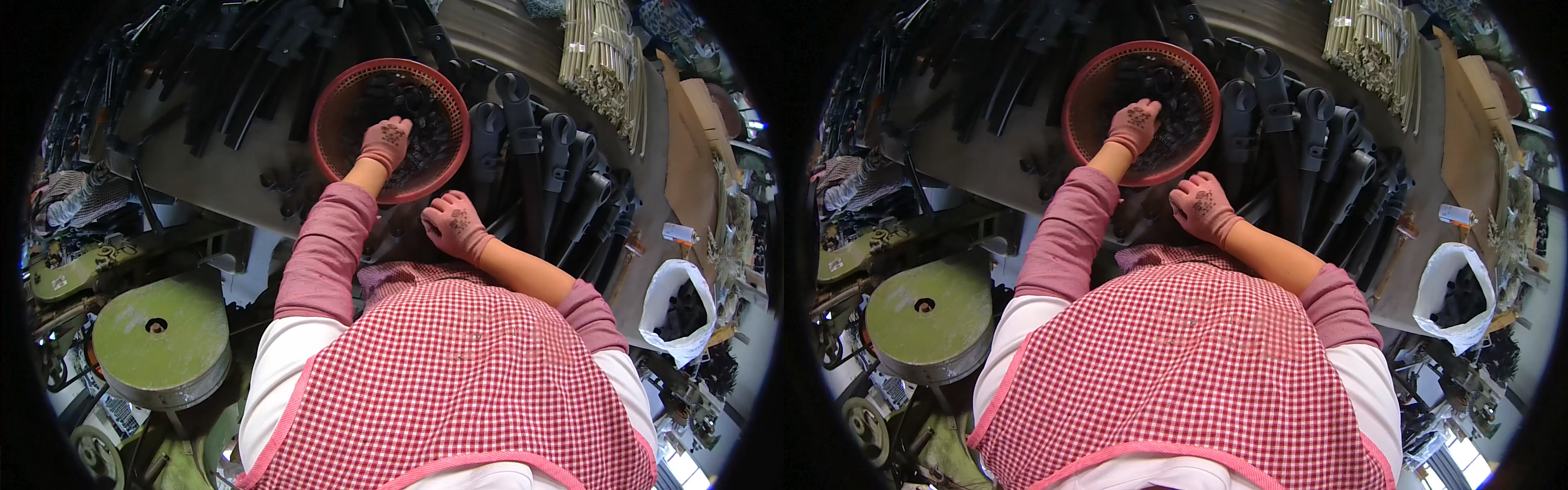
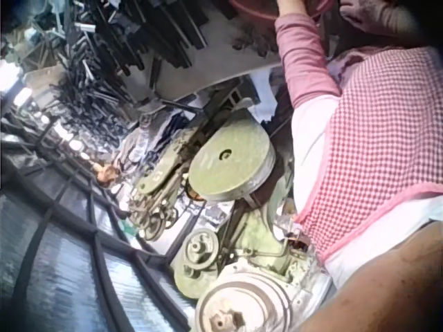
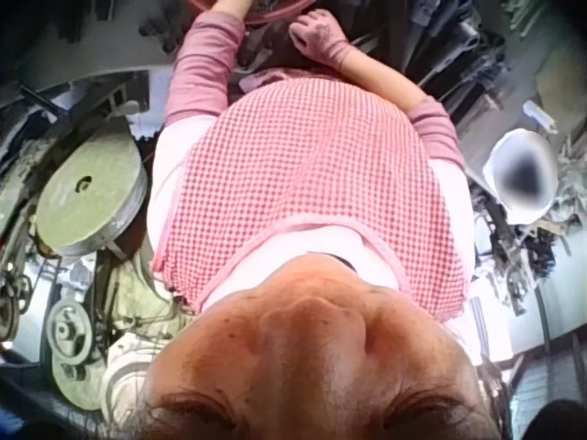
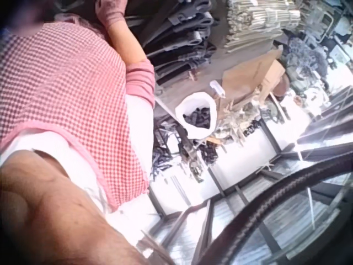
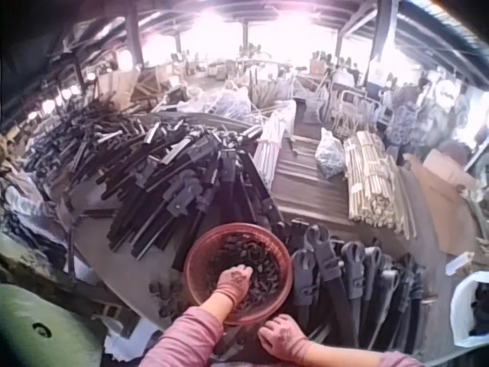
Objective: The person repeatedly picks small metal components from a red basket, attaches them to black metal rods, and places the rods into a green machine. The person then uses a long metal rod to push the components through the machine. This process is repeated multiple times throughout the clip.
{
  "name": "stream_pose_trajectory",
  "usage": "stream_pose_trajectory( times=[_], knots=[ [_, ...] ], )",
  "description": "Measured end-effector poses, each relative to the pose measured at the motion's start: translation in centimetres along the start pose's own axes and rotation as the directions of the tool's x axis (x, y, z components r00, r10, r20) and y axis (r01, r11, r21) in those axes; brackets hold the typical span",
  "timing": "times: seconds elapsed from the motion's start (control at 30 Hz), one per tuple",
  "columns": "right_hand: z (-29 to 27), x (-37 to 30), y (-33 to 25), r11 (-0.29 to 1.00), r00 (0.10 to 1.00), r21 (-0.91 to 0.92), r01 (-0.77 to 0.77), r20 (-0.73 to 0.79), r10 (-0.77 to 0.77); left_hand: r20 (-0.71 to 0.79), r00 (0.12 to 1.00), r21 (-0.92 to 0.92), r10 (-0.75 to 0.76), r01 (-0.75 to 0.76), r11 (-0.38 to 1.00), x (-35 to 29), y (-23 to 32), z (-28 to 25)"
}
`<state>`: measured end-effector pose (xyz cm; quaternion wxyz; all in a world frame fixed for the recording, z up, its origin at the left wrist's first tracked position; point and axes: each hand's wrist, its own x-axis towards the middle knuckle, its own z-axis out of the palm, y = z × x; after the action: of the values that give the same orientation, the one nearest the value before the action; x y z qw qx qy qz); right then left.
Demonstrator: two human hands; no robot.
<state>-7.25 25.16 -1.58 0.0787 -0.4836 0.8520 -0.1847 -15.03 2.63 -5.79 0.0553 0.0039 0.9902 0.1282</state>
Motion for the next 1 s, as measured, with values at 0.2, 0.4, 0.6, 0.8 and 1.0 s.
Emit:
stream_pose_trajectory(
  times=[0.2,0.4,0.6,0.8,1.0],
  knots=[
    [-3.4,6.7,3.4,0.968,0.992,-0.236,-0.083,-0.110,0.058,0.036,0.999,-0.191,-0.011,0.018,0.981,-0.2,-3.6,-0.7],
    [-1.0,13.0,5.3,0.840,0.841,-0.484,-0.246,0.324,0.433,-0.061,0.942,-0.585,-0.329,0.234,0.777,-3.2,-5.2,-3.4],
    [-0.8,15.6,3.6,0.818,0.649,-0.567,-0.095,0.588,0.483,0.170,0.904,-0.944,-0.391,0.263,0.197,-6.1,-5.8,-3.9],
    [-2.2,13.8,4.0,0.910,0.846,-0.229,-0.345,0.345,0.407,0.281,0.929,-0.951,-0.241,0.235,-0.204,-8.1,-2.7,-5.0],
    [-6.5,9.6,3.0,0.326,0.877,0.885,-0.333,0.164,0.452,0.197,0.868,-0.980,-0.457,0.188,-0.065,-8.7,2.6,-5.7]
  ],
)
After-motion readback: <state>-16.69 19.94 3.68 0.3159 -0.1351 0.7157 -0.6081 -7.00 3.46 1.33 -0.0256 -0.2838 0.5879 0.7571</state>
